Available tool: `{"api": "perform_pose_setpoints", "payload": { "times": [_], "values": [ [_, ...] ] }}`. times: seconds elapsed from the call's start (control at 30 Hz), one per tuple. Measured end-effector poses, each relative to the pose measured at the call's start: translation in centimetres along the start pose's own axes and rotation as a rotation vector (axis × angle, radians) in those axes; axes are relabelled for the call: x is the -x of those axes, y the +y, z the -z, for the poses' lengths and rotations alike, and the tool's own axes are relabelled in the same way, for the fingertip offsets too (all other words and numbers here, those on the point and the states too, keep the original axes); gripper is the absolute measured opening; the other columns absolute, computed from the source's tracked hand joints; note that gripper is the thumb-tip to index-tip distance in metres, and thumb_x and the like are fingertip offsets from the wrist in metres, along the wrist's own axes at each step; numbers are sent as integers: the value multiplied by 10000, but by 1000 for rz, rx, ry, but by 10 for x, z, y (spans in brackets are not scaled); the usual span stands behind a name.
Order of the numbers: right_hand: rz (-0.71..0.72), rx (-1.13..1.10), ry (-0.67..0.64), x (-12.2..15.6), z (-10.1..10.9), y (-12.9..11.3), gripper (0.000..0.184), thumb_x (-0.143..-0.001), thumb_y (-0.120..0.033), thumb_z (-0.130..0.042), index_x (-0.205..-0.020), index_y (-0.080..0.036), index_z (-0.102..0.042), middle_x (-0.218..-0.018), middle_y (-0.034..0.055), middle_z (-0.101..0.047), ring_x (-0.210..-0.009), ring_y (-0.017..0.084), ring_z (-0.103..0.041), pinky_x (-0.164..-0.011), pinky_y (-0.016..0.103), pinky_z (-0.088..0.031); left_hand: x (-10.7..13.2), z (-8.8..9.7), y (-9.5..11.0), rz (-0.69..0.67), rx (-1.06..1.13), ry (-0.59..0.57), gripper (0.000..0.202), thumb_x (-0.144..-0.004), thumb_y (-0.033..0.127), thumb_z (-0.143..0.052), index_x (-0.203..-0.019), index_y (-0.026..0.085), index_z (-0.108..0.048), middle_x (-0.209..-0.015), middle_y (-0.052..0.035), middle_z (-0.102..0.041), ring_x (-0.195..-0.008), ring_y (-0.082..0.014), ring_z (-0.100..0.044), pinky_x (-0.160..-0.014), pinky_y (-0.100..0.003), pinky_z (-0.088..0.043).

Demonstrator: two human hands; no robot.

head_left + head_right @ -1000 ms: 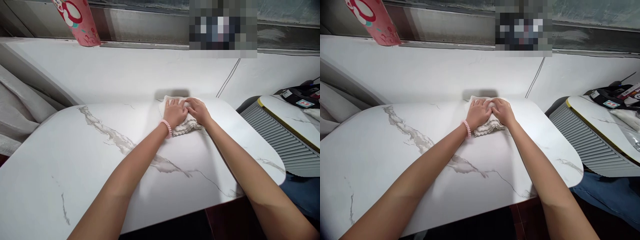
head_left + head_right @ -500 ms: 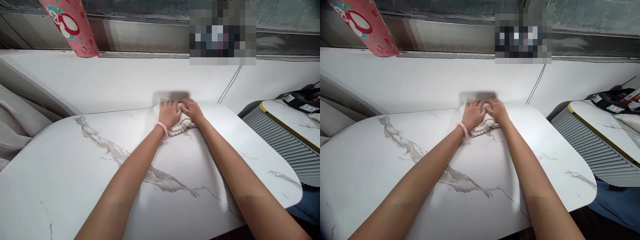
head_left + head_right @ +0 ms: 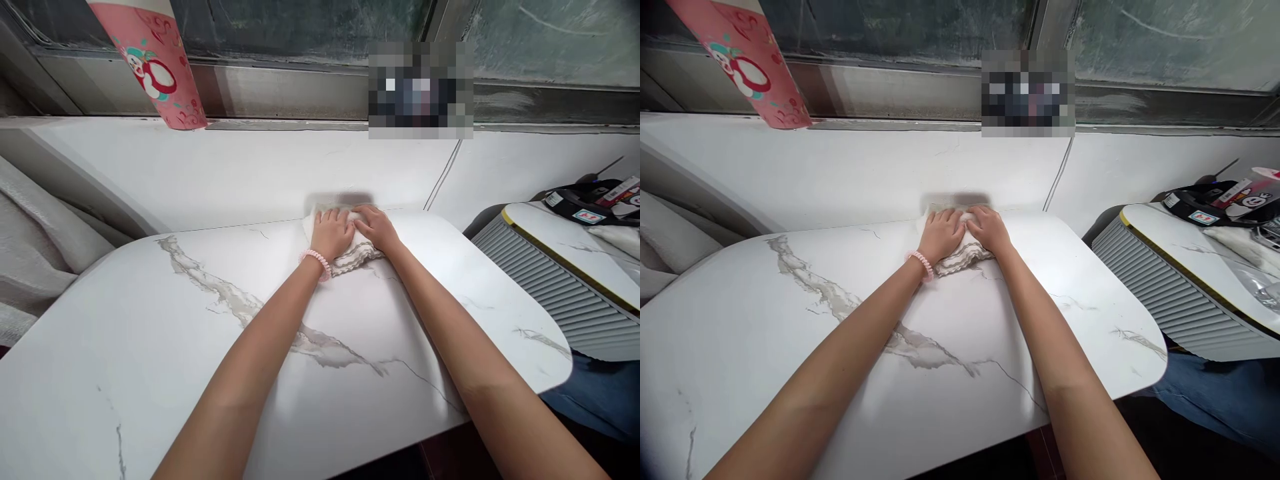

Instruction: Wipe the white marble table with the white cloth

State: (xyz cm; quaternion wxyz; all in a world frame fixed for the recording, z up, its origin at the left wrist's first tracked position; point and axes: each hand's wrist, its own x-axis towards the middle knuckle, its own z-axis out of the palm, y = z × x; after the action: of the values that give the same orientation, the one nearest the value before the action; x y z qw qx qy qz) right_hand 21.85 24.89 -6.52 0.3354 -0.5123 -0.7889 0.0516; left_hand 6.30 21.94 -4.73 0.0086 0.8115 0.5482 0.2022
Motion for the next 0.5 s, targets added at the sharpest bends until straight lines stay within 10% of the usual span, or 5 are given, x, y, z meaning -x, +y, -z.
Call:
{"api": "perform_pose_setpoints", "payload": {
  "times": [0.5],
  "values": [
    [25, 31, -17, 54, 12, -34, 357, -881, -319, -465, -1172, -178, -617, -1292, 118, -620, -1223, 291, -529, -1075, 468, -370, 49, 16, 14, 15, -60, -115, 492, -989, 337, -284, -1413, 145, -444, -1512, -121, -418, -1409, -240, -343, -1180, -469, -194]
  ]
}}
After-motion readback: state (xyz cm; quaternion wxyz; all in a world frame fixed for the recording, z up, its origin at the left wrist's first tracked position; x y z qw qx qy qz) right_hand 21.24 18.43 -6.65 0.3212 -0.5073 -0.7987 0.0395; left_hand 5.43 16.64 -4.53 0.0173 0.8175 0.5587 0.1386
